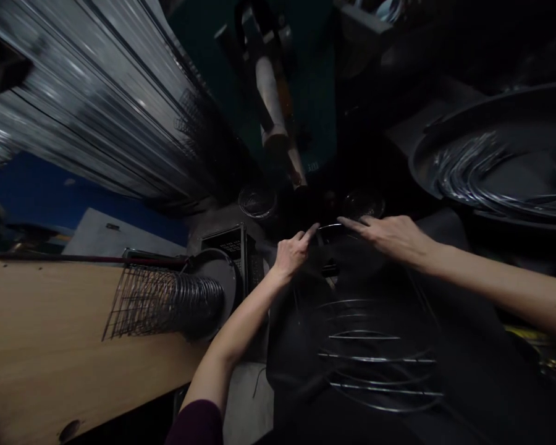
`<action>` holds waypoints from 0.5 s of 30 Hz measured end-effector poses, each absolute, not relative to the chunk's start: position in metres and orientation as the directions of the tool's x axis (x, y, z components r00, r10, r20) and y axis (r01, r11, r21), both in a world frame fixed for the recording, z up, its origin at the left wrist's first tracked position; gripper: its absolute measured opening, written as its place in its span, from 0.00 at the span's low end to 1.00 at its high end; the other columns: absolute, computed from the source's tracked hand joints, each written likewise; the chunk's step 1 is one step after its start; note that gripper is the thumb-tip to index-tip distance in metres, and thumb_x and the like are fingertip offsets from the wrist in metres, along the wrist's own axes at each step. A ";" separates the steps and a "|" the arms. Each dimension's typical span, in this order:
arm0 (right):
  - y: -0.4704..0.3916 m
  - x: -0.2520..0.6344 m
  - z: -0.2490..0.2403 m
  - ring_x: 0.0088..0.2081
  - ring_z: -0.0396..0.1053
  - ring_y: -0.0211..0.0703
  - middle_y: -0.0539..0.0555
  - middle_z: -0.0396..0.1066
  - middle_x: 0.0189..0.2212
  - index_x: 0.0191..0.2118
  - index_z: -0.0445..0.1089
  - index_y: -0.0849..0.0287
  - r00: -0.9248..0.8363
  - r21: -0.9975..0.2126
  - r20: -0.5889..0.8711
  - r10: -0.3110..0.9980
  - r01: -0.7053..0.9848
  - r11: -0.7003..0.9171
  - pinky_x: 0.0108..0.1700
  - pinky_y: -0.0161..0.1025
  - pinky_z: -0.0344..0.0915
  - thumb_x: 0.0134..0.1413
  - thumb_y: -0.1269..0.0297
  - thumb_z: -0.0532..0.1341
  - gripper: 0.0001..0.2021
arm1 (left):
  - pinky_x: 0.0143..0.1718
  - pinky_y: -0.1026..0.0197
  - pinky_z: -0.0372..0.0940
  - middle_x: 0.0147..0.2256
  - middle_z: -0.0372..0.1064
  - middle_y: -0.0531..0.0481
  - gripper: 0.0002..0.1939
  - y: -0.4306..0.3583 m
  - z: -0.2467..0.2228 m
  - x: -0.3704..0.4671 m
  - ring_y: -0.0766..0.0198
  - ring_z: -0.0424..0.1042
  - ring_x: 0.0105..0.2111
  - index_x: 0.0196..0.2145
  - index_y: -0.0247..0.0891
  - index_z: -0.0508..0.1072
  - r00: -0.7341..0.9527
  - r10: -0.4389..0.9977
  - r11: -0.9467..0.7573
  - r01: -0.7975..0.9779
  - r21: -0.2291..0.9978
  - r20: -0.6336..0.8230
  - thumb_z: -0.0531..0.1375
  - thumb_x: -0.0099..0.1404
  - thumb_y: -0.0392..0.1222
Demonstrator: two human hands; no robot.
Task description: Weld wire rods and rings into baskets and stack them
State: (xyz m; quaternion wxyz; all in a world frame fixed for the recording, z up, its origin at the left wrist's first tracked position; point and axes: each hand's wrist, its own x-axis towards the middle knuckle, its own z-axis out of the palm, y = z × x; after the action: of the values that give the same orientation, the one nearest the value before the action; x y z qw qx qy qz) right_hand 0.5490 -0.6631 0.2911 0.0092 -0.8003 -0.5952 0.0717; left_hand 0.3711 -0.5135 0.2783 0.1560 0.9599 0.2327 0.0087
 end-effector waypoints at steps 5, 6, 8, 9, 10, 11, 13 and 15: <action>-0.648 0.551 0.301 0.30 0.70 0.46 0.63 0.71 0.47 0.67 0.55 0.52 0.261 -0.009 -0.204 0.944 0.963 -0.268 0.25 0.38 0.49 0.62 0.71 0.46 0.28 | 0.36 0.55 0.68 0.44 0.71 0.43 0.28 -0.500 0.287 0.377 0.54 0.74 0.34 0.62 0.47 0.62 0.910 0.410 -0.851 0.407 0.330 -0.066 0.50 0.65 0.32; -0.642 0.553 0.307 0.30 0.69 0.46 0.63 0.71 0.46 0.67 0.55 0.52 0.254 -0.012 -0.215 0.943 0.965 -0.262 0.25 0.38 0.48 0.62 0.70 0.47 0.28 | 0.37 0.56 0.67 0.44 0.72 0.44 0.27 -0.494 0.290 0.377 0.53 0.74 0.36 0.61 0.47 0.63 0.913 0.405 -0.848 0.392 0.357 -0.040 0.50 0.66 0.33; -0.626 0.555 0.324 0.32 0.70 0.47 0.63 0.71 0.45 0.67 0.55 0.53 0.240 -0.006 -0.213 0.947 0.969 -0.247 0.26 0.38 0.48 0.63 0.69 0.48 0.28 | 0.39 0.57 0.66 0.43 0.73 0.45 0.24 -0.481 0.300 0.377 0.53 0.74 0.39 0.59 0.48 0.66 0.909 0.416 -0.836 0.374 0.402 0.021 0.51 0.68 0.35; -0.619 0.557 0.332 0.33 0.70 0.47 0.62 0.72 0.45 0.67 0.54 0.52 0.230 -0.001 -0.209 0.950 0.972 -0.236 0.27 0.38 0.48 0.63 0.69 0.47 0.28 | 0.39 0.58 0.66 0.42 0.74 0.46 0.22 -0.474 0.306 0.377 0.53 0.74 0.40 0.58 0.48 0.67 0.902 0.430 -0.832 0.377 0.407 0.043 0.51 0.68 0.36; -0.611 0.557 0.341 0.34 0.70 0.48 0.60 0.72 0.45 0.68 0.54 0.51 0.222 0.006 -0.205 0.953 0.974 -0.226 0.27 0.38 0.49 0.62 0.70 0.47 0.28 | 0.39 0.59 0.65 0.42 0.74 0.47 0.21 -0.468 0.314 0.377 0.54 0.74 0.40 0.57 0.48 0.68 0.895 0.443 -0.832 0.386 0.398 0.057 0.51 0.69 0.36; -0.604 0.558 0.348 0.35 0.71 0.49 0.59 0.72 0.46 0.68 0.53 0.51 0.218 0.012 -0.199 0.955 0.975 -0.220 0.28 0.39 0.50 0.62 0.70 0.47 0.29 | 0.39 0.60 0.65 0.41 0.75 0.47 0.20 -0.463 0.322 0.377 0.54 0.74 0.40 0.57 0.48 0.68 0.888 0.456 -0.836 0.402 0.375 0.064 0.50 0.69 0.37; -0.592 0.561 0.359 0.38 0.71 0.50 0.57 0.72 0.48 0.68 0.52 0.50 0.210 0.014 -0.168 0.963 0.977 -0.211 0.29 0.39 0.53 0.61 0.71 0.46 0.29 | 0.40 0.60 0.64 0.42 0.75 0.47 0.20 -0.455 0.337 0.379 0.55 0.74 0.41 0.57 0.46 0.68 0.881 0.470 -0.849 0.432 0.305 0.060 0.49 0.70 0.37; -0.583 0.564 0.362 0.37 0.72 0.51 0.57 0.73 0.47 0.66 0.55 0.49 0.185 -0.007 -0.088 0.979 0.982 -0.187 0.28 0.39 0.53 0.60 0.71 0.47 0.29 | 0.40 0.62 0.64 0.43 0.75 0.48 0.20 -0.449 0.349 0.381 0.57 0.74 0.42 0.57 0.45 0.67 0.880 0.472 -0.859 0.448 0.248 0.044 0.49 0.70 0.37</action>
State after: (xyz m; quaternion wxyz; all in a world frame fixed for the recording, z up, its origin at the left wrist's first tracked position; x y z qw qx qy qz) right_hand 0.5640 -0.5835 0.3624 -0.0254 -0.7695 -0.6372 0.0361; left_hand 0.3812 -0.4486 0.3490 0.1158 0.9627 0.2389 0.0518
